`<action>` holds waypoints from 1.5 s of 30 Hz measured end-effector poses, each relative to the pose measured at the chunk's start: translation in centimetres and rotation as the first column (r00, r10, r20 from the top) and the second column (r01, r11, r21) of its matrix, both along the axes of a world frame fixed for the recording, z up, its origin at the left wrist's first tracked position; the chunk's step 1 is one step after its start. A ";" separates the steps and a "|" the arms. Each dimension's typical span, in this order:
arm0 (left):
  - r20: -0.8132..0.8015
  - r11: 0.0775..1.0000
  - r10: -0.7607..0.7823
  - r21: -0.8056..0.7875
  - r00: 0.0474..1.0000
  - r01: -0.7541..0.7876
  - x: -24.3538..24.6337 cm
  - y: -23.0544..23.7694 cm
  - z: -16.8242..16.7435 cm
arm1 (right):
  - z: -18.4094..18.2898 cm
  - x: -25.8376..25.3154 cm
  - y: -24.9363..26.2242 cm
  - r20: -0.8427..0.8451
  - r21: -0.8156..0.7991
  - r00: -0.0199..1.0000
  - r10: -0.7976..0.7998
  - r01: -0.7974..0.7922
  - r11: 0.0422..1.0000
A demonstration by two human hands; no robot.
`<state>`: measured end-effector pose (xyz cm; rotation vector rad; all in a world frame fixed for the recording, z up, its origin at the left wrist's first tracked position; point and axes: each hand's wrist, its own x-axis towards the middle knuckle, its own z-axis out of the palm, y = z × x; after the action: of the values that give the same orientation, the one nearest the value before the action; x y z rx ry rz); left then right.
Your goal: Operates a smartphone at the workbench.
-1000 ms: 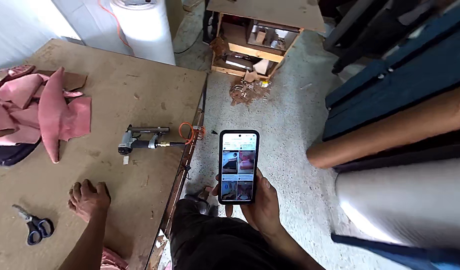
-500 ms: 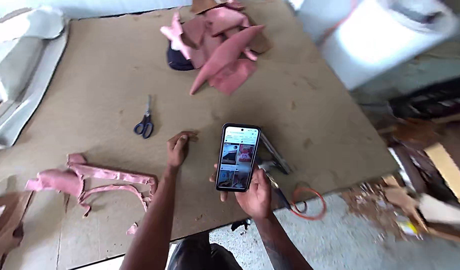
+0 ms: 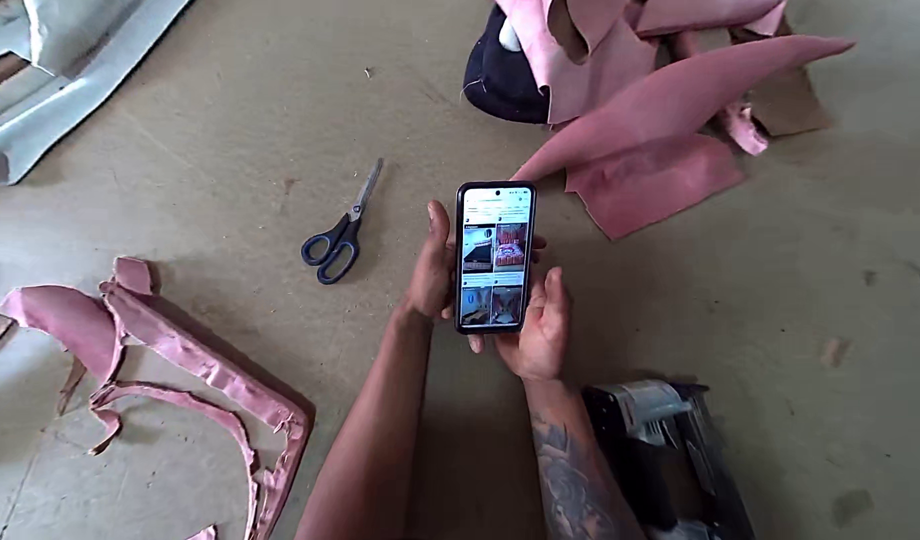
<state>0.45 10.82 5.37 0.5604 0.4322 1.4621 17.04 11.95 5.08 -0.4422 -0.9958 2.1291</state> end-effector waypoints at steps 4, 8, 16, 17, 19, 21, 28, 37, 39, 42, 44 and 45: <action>0.048 0.997 0.056 0.055 0.997 -0.059 0.2 0.3 0.3 | -0.4 1.4 -0.2 0.061 0.041 0.997 0.046 -0.049 0.998; 0.051 0.993 0.075 0.088 0.996 -0.080 0.3 0.3 0.5 | -0.3 1.1 0.3 -0.013 0.029 0.999 0.050 -0.050 0.998; 0.051 0.992 0.033 0.118 0.998 -0.039 -0.2 -0.1 0.2 | -0.3 0.7 0.1 0.006 0.025 0.999 0.049 -0.049 0.998; 0.050 0.993 0.031 0.113 0.998 -0.037 -0.2 -0.1 0.1 | -0.3 0.7 0.1 0.010 0.037 0.999 0.046 -0.047 0.998; 0.045 0.993 0.021 0.116 0.999 -0.026 -0.2 -0.2 0.0 | -0.3 0.6 0.0 0.026 0.061 0.999 0.032 -0.034 0.998; 0.037 0.992 0.019 0.125 0.999 -0.023 -0.3 -0.3 0.1 | -0.3 0.5 -0.2 0.070 0.090 0.997 0.013 -0.019 0.996; -0.035 0.984 -0.001 0.180 0.999 0.007 -0.3 -0.5 0.1 | 0.2 0.2 -1.2 0.231 0.166 0.967 -0.106 0.068 0.984; -0.106 0.972 0.036 0.237 0.994 -0.010 0.0 -0.5 0.0 | 1.2 -1.6 -1.3 0.348 0.240 0.894 -0.282 0.206 0.949; -0.090 0.970 0.036 0.243 0.995 -0.013 0.0 -0.4 0.0 | 1.0 -1.2 -1.4 0.347 0.223 0.906 -0.244 0.174 0.959; -0.103 0.975 0.067 0.220 0.992 -0.043 -0.1 -0.4 0.1 | 0.2 -0.8 -1.2 0.276 0.189 0.944 -0.179 0.129 0.974; -0.108 0.974 0.085 0.220 0.991 -0.059 -0.2 -0.4 0.1 | -0.1 -0.7 -1.1 0.230 0.190 0.959 -0.168 0.125 0.974; -0.102 0.972 0.090 0.224 0.991 -0.065 -0.3 -0.4 0.2 | -0.1 -0.6 -1.1 0.209 0.184 0.965 -0.156 0.118 0.976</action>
<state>0.19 10.42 5.55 0.8129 0.3847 1.5697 16.40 10.85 5.01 -0.6556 -1.2255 1.8810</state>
